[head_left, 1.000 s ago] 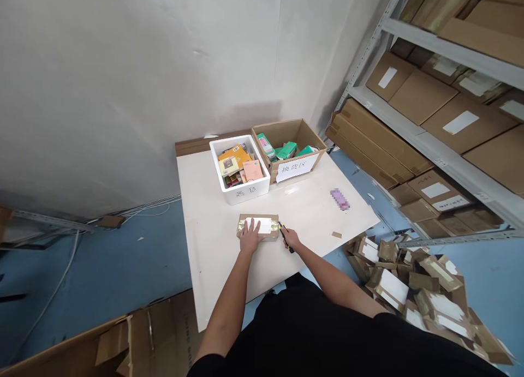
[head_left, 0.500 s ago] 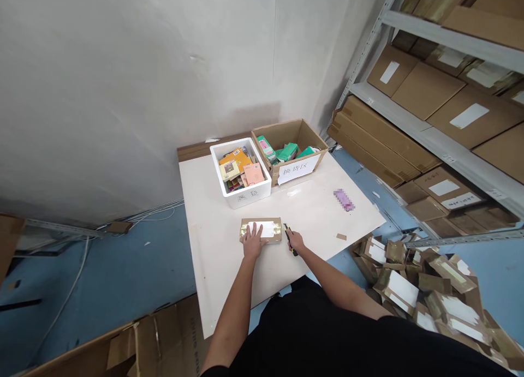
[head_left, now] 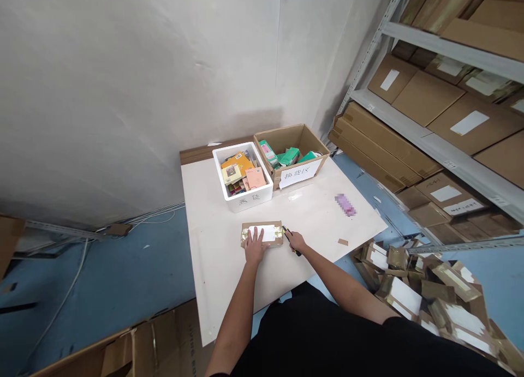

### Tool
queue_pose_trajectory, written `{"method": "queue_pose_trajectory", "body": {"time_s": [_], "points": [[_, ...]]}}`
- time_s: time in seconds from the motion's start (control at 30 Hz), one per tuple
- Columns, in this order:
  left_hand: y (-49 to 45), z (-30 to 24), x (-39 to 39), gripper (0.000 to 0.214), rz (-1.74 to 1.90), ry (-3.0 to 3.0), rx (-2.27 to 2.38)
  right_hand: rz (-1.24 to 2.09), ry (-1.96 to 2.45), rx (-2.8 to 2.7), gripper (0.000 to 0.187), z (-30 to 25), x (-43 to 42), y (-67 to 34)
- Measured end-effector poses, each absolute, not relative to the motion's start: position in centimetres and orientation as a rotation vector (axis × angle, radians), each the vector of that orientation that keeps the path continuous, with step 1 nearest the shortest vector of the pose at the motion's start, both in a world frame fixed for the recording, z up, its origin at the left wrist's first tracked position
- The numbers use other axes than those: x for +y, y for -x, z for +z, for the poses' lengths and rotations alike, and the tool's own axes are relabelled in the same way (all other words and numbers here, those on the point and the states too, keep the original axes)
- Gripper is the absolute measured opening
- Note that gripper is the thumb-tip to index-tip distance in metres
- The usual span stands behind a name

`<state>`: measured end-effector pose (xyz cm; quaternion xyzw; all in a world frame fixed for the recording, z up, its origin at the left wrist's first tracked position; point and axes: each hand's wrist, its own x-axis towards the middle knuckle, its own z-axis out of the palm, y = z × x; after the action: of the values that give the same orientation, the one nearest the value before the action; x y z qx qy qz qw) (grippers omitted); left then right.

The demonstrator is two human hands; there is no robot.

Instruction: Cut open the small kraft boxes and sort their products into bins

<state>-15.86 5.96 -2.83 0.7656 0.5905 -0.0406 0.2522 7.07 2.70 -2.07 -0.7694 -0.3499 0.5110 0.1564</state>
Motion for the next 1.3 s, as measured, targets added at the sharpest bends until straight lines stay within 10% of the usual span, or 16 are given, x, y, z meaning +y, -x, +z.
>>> {"method": "queue_pose_trajectory", "body": {"time_s": [1.3], "points": [[18.6, 1.8, 9.9, 0.061, -0.536, -2.082, 1.665, 1.269, 2.161, -0.588, 0.047, -7.1, 5.7, -1.7]]}}
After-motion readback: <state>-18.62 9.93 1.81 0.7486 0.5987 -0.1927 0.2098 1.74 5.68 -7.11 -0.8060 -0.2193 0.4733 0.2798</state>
